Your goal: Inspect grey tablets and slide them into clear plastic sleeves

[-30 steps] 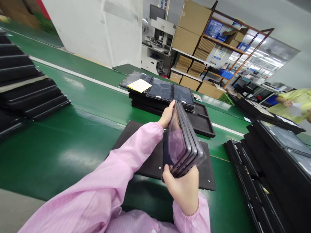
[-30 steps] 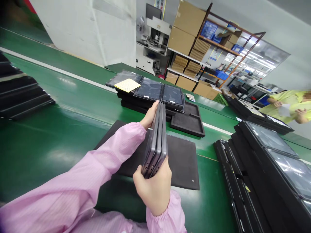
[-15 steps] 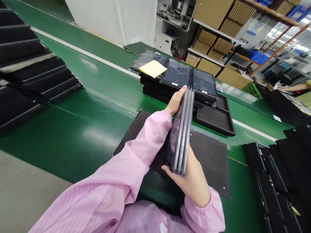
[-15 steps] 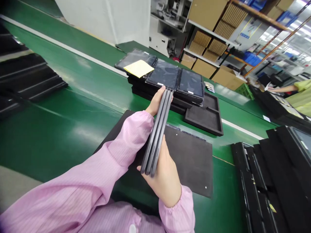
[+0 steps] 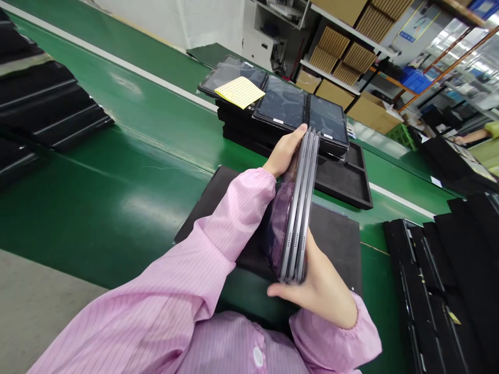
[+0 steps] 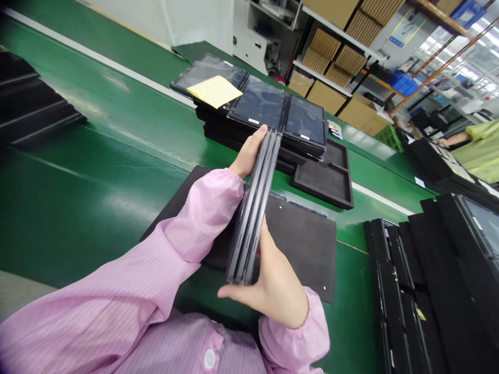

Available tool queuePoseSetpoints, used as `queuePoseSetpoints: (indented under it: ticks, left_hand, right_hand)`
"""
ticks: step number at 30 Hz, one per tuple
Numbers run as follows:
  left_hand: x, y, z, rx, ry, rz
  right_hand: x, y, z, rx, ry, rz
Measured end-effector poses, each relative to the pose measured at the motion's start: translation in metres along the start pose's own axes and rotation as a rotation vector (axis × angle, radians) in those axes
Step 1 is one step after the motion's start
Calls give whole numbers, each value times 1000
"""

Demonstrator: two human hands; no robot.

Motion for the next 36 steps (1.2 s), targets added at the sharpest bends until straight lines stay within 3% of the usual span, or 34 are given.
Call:
queuePoseSetpoints:
  ticks: [4, 9, 28, 31, 36]
  left_hand:
    - [0, -2, -2, 2, 16, -6]
    - [-1, -3, -3, 26, 22, -15]
    - [8, -15, 8, 72, 124, -104]
    - [9, -19, 14, 90, 98, -118]
    - [8, -31, 29, 144, -43, -148]
  right_hand:
    - [-12, -10, -2, 196, 11, 48]
    - [-17, -12, -9, 247, 88, 32]
    - [-13, -16, 2, 115, 105, -43]
    - [-8, -10, -4, 7, 79, -25]
    - [9, -3, -22, -114, 130, -181]
Point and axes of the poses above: each hand's wrist, its own x-axis towards the middle knuckle, its own y-axis out of the palm, z = x × y, the point moved 10 cm from there along x, towards the middle knuckle, and after that the axes turned 3 degrees about y, right-handed, at the moved point
